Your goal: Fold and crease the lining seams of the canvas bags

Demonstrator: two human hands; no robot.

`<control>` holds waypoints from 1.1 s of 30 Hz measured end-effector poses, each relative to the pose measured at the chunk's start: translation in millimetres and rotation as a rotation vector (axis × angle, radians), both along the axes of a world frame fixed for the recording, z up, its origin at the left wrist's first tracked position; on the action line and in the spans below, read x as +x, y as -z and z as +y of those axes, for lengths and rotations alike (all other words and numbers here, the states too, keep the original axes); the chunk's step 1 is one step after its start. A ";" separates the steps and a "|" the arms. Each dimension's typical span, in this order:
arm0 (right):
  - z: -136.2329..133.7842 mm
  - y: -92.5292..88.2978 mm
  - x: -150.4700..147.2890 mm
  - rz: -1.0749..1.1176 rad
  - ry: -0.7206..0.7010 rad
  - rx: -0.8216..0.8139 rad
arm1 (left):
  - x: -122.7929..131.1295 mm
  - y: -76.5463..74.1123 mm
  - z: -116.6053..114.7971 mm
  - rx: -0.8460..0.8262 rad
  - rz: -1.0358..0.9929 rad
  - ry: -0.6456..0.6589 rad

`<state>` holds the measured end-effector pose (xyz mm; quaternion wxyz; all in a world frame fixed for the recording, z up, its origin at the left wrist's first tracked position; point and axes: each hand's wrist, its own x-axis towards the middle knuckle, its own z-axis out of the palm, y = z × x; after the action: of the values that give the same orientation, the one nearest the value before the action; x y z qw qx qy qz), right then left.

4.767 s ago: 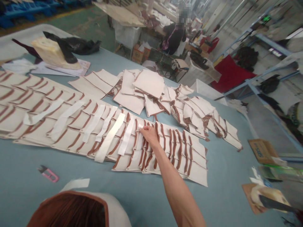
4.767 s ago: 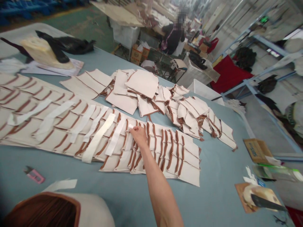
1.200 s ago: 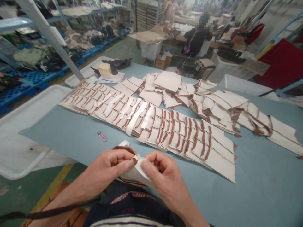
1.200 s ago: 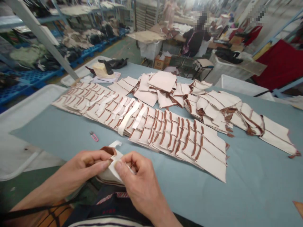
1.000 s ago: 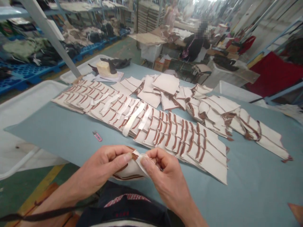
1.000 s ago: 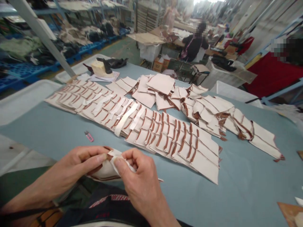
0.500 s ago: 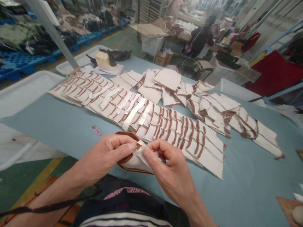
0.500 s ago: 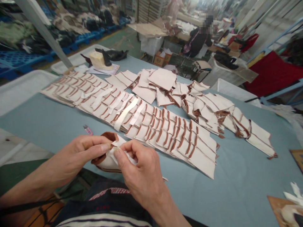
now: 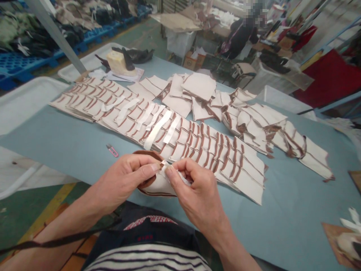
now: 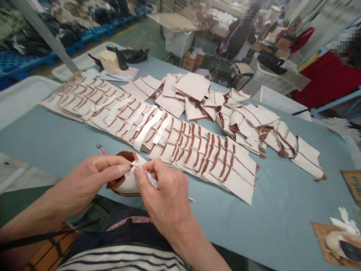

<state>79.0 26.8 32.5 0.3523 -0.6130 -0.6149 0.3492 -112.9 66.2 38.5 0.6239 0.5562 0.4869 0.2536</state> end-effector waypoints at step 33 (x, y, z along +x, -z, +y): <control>2.8 4.8 -6.5 -0.296 -0.018 0.213 | 13.5 -1.3 -20.2 0.277 0.206 -0.229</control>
<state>72.5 29.6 27.7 0.3177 -0.6115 -0.6990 0.1913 -99.4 45.9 39.9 0.4555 0.6009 0.5685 0.3291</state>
